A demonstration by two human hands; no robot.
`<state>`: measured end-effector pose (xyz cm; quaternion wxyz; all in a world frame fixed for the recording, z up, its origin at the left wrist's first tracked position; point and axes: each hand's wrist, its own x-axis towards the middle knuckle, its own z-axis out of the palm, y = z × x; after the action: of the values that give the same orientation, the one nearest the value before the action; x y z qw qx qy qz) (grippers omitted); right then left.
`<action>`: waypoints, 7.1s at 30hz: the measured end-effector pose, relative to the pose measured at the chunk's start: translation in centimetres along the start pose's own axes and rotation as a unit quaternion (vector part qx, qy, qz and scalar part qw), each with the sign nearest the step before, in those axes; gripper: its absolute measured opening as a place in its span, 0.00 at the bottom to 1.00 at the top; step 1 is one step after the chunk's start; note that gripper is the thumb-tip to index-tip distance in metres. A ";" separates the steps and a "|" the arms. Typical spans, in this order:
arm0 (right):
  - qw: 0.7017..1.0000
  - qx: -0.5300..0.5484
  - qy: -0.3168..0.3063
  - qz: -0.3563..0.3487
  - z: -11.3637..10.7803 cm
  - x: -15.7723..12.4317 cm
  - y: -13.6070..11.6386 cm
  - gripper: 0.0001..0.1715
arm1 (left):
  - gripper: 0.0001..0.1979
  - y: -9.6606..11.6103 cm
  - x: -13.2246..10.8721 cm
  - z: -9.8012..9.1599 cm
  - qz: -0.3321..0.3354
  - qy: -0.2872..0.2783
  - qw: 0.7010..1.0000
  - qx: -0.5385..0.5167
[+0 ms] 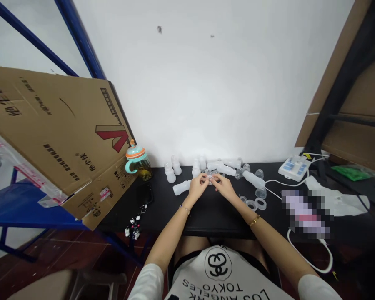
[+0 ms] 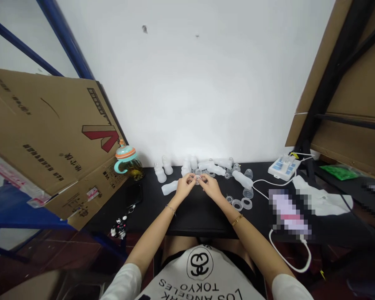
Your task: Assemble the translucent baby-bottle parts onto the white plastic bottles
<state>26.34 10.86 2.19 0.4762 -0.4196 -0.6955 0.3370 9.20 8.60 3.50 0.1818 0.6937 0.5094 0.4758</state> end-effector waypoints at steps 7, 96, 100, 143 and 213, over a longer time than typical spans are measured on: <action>0.996 0.082 -0.004 0.032 0.3 3.8 -0.5 0.24 | 0.12 1.9 2.8 0.3 -0.068 0.039 0.997 -0.022; 0.999 -0.040 0.021 -0.024 -0.4 1.2 3.0 0.21 | 0.14 -1.1 0.7 2.3 -0.026 -0.022 0.999 0.034; 1.000 -0.028 0.005 -0.012 -0.2 1.2 3.2 0.23 | 0.14 -1.1 0.6 2.3 -0.033 -0.022 0.999 0.022; 1.000 -0.018 0.008 0.002 -0.1 1.1 3.3 0.20 | 0.16 -1.3 0.7 2.7 -0.030 -0.020 0.997 0.061; 0.995 -0.091 0.017 -0.034 -0.4 1.0 2.8 0.12 | 0.13 -1.5 0.7 2.5 -0.017 -0.045 0.997 0.067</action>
<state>27.22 12.95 0.27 0.4588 -0.4426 -0.7292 0.2486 10.59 10.42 1.53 0.1656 0.7160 0.5432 0.4060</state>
